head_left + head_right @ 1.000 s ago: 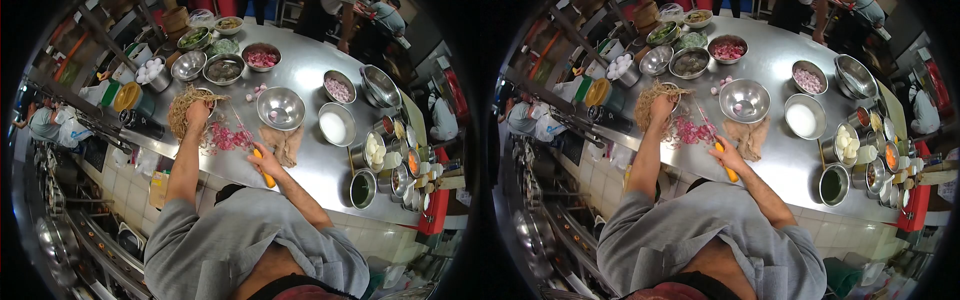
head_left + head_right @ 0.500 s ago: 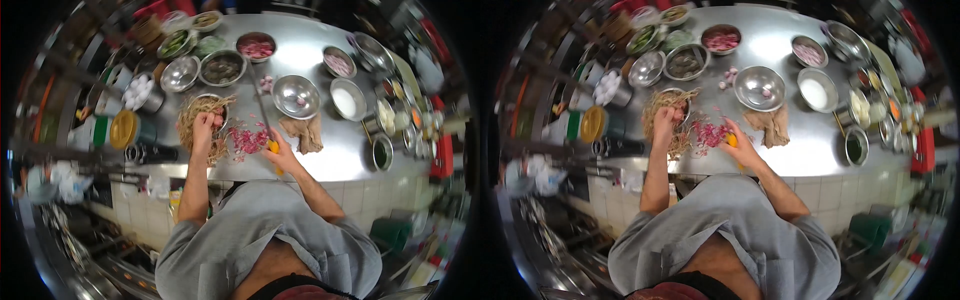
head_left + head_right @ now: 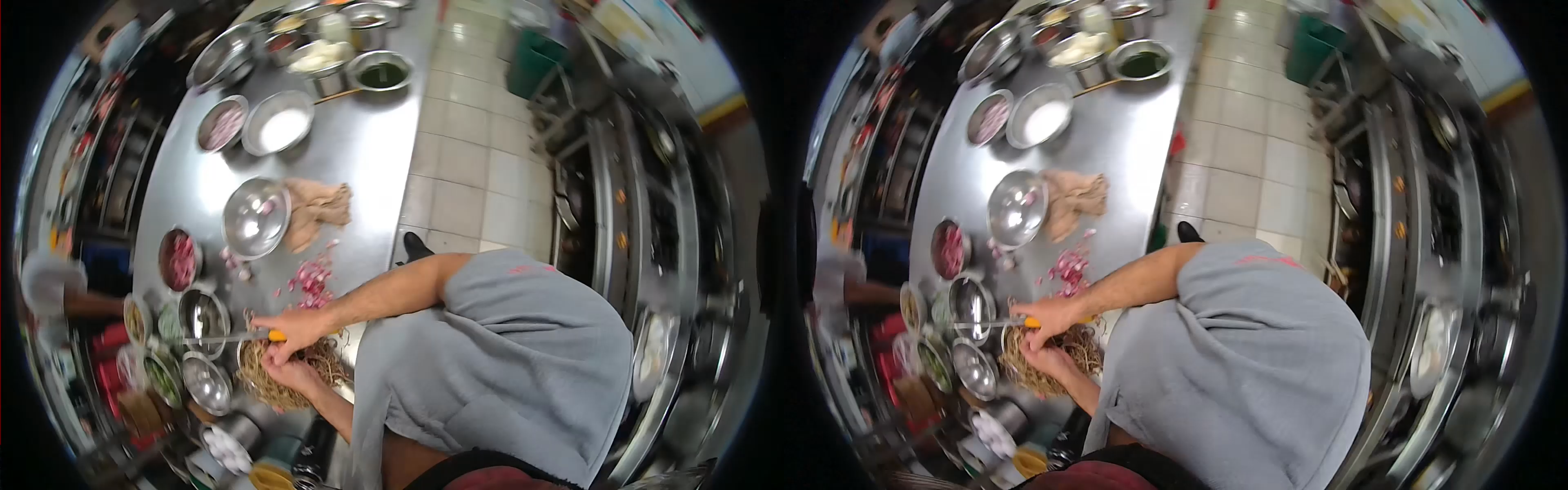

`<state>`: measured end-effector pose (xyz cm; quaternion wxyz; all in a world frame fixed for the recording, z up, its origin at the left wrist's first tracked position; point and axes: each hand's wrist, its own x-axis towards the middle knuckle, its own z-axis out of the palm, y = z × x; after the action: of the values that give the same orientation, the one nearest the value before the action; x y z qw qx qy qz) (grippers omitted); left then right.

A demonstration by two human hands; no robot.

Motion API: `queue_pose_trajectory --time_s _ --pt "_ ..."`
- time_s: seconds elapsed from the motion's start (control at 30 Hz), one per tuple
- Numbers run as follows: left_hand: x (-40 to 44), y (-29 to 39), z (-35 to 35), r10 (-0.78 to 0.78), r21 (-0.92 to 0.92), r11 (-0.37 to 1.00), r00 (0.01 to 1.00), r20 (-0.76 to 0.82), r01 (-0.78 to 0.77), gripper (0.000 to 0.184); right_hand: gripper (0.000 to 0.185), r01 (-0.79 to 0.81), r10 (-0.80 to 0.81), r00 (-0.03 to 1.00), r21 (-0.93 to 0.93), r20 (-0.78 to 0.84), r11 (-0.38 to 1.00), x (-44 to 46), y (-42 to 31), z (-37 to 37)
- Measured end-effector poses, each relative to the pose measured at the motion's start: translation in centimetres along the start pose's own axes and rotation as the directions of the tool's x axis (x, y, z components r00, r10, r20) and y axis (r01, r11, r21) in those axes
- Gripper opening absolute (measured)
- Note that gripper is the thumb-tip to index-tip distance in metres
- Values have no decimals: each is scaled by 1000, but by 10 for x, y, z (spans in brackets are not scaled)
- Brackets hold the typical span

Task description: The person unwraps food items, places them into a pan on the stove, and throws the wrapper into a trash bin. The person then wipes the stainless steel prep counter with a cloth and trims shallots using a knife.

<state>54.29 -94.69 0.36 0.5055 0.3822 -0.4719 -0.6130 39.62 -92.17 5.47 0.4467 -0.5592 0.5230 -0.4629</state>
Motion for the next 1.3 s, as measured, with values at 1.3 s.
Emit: queue_pose_trajectory --time_s 1.3 --pt "14 46 77 -37 245 963 845 534 -113 33 71 139 -133 931 -8 -339 990 -30 -32 -72"
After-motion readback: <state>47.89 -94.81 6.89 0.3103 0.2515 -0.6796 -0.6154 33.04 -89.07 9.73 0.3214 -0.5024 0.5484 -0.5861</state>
